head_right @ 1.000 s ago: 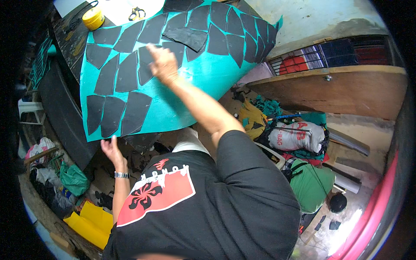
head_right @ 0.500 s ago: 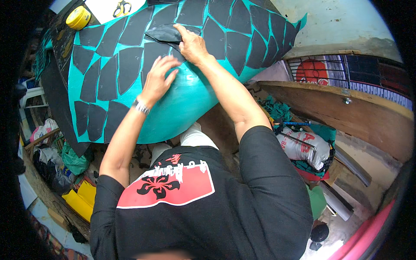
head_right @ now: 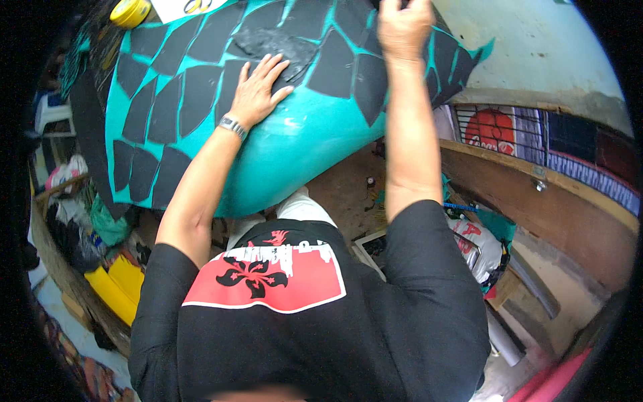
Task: The person arranges black foam pieces on a green foam sheet, then uses scissors to cut along the outlines of the pieces. The person handles the foam pieces one at a time and trims the green sheet to separate the shapes.
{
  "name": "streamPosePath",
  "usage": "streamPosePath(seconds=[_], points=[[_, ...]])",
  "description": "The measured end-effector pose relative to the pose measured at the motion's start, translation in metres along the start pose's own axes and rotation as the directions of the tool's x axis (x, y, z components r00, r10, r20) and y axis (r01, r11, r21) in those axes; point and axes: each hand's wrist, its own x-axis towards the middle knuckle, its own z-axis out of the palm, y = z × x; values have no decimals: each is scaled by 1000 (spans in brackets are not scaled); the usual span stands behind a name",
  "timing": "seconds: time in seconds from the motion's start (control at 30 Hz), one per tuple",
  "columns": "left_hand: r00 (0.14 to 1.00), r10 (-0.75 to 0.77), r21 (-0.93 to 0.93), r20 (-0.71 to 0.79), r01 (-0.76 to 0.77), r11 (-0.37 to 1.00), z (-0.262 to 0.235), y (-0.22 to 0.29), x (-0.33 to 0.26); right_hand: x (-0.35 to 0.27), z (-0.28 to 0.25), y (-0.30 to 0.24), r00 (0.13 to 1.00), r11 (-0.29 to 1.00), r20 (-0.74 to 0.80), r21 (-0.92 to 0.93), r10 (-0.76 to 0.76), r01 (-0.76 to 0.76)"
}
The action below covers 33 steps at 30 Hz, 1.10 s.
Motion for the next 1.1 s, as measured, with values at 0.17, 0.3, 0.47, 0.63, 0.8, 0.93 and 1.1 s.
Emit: streamPosePath(seconds=[0.17,0.3,0.47,0.63,0.8,0.93,1.1], points=[[932,-19,-347,-363,-116,931,-41,14,-21,-14,-44,-90,781,995,625,-86,9,57],[988,67,-684,-142,-147,714,-83,19,-107,-82,-50,-154,259,901,966,103,11,-422],[904,-108,-887,413,426,177,-91,23,-209,-149,17,-179,20,638,994,85,-108,-765],[900,-244,-857,360,423,295,-90,-14,-251,-185,55,-185,-52,552,998,-18,-46,-834],[792,-482,-864,374,487,130,-97,-39,-276,-206,56,-193,160,584,978,53,133,-810],[685,-634,-891,358,453,-13,-94,-45,-284,-219,57,-191,164,499,947,5,275,-867],[669,-717,-980,193,168,-107,-84,-37,-282,-230,61,-189,153,564,954,-19,257,-826]])
